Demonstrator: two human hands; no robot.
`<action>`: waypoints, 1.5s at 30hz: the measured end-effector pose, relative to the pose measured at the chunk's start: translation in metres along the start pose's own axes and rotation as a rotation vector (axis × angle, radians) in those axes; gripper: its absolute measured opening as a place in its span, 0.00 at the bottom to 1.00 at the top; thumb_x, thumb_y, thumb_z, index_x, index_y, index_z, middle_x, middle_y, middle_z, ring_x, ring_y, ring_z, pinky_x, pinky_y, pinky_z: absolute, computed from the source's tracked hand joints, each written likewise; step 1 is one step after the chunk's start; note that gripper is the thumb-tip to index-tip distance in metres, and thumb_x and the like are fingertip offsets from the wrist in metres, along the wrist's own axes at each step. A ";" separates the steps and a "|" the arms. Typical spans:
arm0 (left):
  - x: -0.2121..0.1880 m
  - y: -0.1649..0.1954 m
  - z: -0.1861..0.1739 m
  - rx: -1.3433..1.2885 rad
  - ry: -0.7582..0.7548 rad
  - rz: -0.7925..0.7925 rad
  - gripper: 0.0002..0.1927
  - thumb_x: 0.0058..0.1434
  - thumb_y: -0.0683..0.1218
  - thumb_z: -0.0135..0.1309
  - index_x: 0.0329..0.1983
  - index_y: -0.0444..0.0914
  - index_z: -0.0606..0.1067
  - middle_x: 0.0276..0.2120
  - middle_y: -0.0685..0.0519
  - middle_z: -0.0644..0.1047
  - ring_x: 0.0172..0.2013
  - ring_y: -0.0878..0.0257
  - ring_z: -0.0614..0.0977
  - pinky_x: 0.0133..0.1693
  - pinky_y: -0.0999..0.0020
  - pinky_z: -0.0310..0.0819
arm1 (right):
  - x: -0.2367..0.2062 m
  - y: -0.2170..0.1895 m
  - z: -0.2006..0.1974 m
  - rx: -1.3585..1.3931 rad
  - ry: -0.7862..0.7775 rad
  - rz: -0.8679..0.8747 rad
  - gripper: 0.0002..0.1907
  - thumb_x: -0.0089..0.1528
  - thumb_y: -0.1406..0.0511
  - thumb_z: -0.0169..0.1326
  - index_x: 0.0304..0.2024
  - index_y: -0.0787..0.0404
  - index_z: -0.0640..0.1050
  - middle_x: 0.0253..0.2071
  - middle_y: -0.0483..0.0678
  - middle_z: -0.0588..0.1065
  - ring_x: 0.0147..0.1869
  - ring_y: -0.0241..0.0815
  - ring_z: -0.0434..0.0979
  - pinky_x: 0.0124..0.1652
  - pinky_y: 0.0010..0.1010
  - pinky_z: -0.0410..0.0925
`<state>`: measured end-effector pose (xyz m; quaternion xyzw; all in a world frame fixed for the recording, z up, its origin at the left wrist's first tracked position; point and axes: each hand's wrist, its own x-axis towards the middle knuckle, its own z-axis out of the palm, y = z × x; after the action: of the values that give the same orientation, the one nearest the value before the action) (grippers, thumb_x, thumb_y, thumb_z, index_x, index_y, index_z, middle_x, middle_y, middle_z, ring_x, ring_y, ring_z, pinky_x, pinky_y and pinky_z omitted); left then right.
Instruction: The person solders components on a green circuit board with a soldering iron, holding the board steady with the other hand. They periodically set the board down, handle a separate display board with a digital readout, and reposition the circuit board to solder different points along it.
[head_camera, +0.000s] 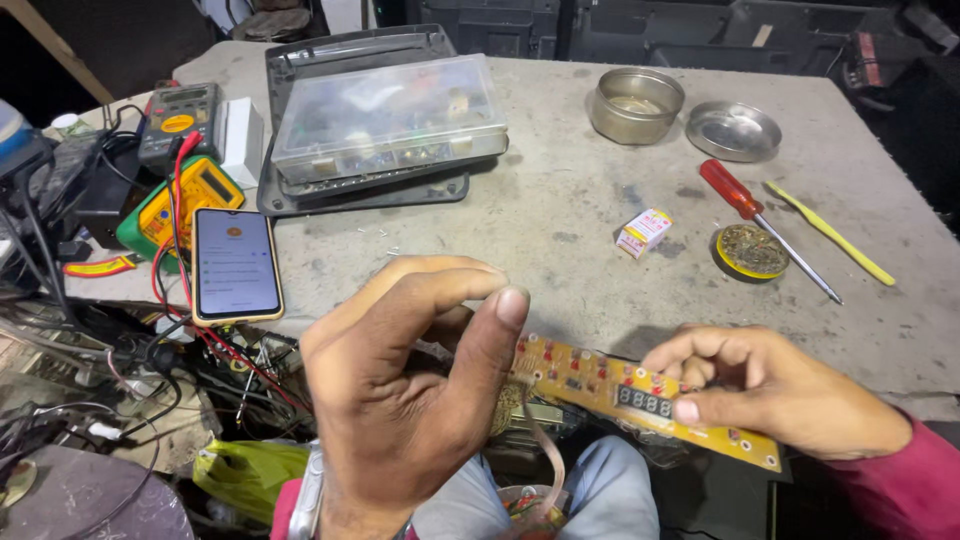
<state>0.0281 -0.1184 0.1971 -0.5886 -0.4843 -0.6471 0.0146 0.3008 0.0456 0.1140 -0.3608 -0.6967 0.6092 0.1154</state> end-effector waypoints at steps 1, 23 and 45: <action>-0.001 0.002 -0.005 0.022 0.004 0.006 0.04 0.67 0.39 0.63 0.42 0.34 0.79 0.37 0.52 0.82 0.28 0.73 0.81 0.31 0.80 0.75 | -0.004 -0.001 -0.007 0.014 0.044 -0.082 0.22 0.58 0.72 0.66 0.55 0.67 0.80 0.32 0.47 0.77 0.36 0.34 0.75 0.38 0.26 0.70; 0.041 -0.092 0.153 -0.099 0.204 -0.280 0.38 0.49 0.50 0.71 0.61 0.32 0.70 0.54 0.45 0.77 0.49 0.56 0.82 0.41 0.64 0.83 | 0.109 -0.010 0.072 -0.361 1.211 -0.649 0.20 0.54 0.73 0.63 0.48 0.65 0.76 0.43 0.51 0.74 0.45 0.42 0.76 0.42 0.32 0.71; 0.039 -0.142 0.172 -0.558 0.380 -0.459 0.21 0.59 0.40 0.62 0.54 0.26 0.75 0.43 0.48 0.82 0.44 0.64 0.84 0.41 0.69 0.84 | 0.102 -0.009 0.109 -0.430 1.087 -0.790 0.14 0.61 0.74 0.57 0.50 0.65 0.77 0.48 0.54 0.75 0.50 0.48 0.79 0.48 0.34 0.72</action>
<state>0.0614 0.0894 0.1123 -0.3166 -0.3979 -0.8372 -0.2014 0.1589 0.0279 0.0691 -0.3488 -0.7243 0.1039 0.5857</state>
